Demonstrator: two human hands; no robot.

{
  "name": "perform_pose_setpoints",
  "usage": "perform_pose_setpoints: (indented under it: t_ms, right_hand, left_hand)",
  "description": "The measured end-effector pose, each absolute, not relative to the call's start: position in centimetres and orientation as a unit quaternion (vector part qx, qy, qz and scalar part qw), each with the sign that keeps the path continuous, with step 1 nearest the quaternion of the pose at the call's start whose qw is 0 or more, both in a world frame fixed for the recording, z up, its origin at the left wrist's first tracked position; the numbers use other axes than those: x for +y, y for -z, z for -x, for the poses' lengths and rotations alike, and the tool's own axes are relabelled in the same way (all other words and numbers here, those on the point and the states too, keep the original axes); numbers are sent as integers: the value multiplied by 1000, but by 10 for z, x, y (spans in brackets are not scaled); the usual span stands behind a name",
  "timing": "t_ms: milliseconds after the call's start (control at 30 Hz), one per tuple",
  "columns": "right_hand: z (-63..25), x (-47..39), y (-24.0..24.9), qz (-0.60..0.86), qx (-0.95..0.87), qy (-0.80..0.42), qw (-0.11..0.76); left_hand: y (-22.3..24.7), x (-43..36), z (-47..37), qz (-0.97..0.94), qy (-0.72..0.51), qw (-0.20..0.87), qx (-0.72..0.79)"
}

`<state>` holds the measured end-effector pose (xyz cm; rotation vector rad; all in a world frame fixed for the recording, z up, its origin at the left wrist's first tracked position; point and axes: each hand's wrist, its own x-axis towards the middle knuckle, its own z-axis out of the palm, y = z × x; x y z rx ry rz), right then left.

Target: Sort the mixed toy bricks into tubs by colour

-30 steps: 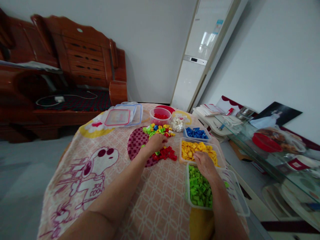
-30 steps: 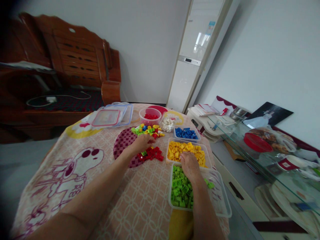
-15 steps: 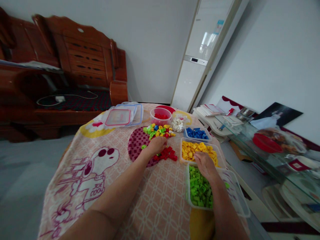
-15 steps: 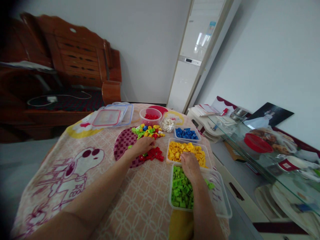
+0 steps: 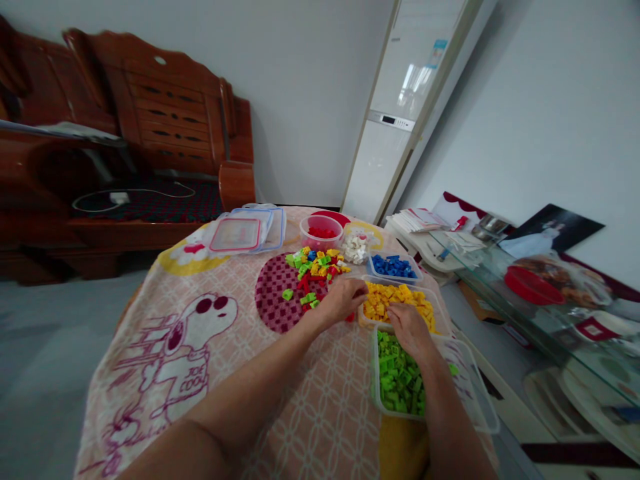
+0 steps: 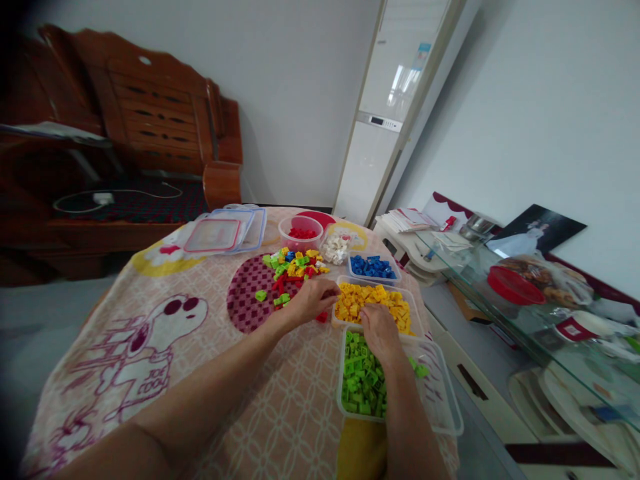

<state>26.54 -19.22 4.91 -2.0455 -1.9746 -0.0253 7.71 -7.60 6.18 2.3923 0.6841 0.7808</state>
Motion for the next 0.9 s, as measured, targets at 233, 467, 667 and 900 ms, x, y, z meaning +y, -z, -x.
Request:
perform_pose_setpoints:
  t_ms: [233, 467, 667, 900]
  right_hand:
    - [-266, -192, -47, 710, -684, 9, 167]
    - [-267, -192, -47, 708, -690, 17, 150]
    - [-267, -192, -46, 713, -683, 24, 160]
    - [-265, -193, -48, 709, -687, 22, 157]
  left_hand:
    - [-55, -91, -89, -889, -311, 251, 224]
    - [-54, -46, -58, -850, -379, 192, 312]
    - [-35, 8, -6, -772, -427, 106, 460]
    - [-8, 30, 15, -775, -377, 120, 493]
